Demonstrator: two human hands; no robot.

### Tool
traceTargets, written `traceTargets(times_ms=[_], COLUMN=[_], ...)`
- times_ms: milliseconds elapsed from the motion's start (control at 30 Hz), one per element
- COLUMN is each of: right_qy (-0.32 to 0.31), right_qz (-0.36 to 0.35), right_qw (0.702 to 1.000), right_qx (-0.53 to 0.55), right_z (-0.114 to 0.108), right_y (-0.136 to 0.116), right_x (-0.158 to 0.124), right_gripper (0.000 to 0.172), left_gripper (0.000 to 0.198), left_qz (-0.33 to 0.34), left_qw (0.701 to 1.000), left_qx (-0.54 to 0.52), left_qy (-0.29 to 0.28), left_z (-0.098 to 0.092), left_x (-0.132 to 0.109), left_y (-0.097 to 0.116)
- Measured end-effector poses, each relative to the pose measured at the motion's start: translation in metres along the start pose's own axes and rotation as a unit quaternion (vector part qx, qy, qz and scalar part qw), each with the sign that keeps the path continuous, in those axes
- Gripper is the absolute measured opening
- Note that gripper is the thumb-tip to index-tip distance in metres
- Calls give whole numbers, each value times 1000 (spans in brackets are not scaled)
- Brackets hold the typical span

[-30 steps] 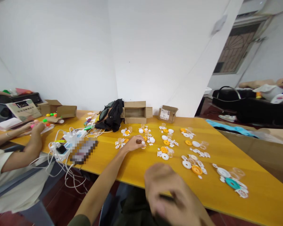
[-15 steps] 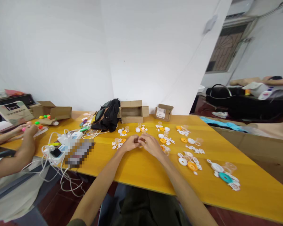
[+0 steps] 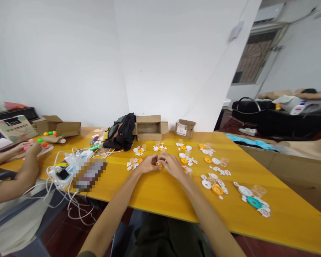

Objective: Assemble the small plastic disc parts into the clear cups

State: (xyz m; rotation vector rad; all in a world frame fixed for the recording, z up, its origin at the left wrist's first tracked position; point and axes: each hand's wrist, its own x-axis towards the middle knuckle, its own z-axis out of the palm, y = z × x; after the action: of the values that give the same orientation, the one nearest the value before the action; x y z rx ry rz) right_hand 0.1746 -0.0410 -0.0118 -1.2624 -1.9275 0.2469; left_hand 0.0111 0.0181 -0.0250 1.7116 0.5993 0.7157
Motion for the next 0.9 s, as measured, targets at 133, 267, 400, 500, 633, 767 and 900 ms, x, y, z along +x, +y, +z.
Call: traceTargets(times_ms=[133, 267, 400, 500, 633, 767, 900], right_qy=[-5, -11, -18, -21, -31, -45, -44], right_qz=[-16, -20, -25, -26, -11, -1, -2], right_qw=[999, 998, 996, 994, 992, 987, 986], right_qx=[-30, -61, -83, -102, -124, -152, -161], right_z=[1, 2, 3, 2, 1, 1, 2], right_y=[2, 4, 4, 2, -2, -4, -3], right_x=[-1, -1, 0, 0, 0, 1, 1], right_gripper=[21, 22, 24, 25, 23, 24, 23], left_gripper=[56, 53, 53, 53, 49, 46, 45], left_qz=[4, 5, -2, -6, -4, -2, -3], left_qw=[1000, 1000, 1000, 1000, 1000, 1000, 1000], left_qx=[-18, -25, -24, -26, -21, -18, -17], left_qy=[2, 3, 5, 6, 7, 4, 5], left_z=[0, 0, 0, 0, 0, 0, 0], left_x=[-1, -2, -1, -1, -1, -1, -1], left_y=[1, 2, 2, 1, 2, 3, 4])
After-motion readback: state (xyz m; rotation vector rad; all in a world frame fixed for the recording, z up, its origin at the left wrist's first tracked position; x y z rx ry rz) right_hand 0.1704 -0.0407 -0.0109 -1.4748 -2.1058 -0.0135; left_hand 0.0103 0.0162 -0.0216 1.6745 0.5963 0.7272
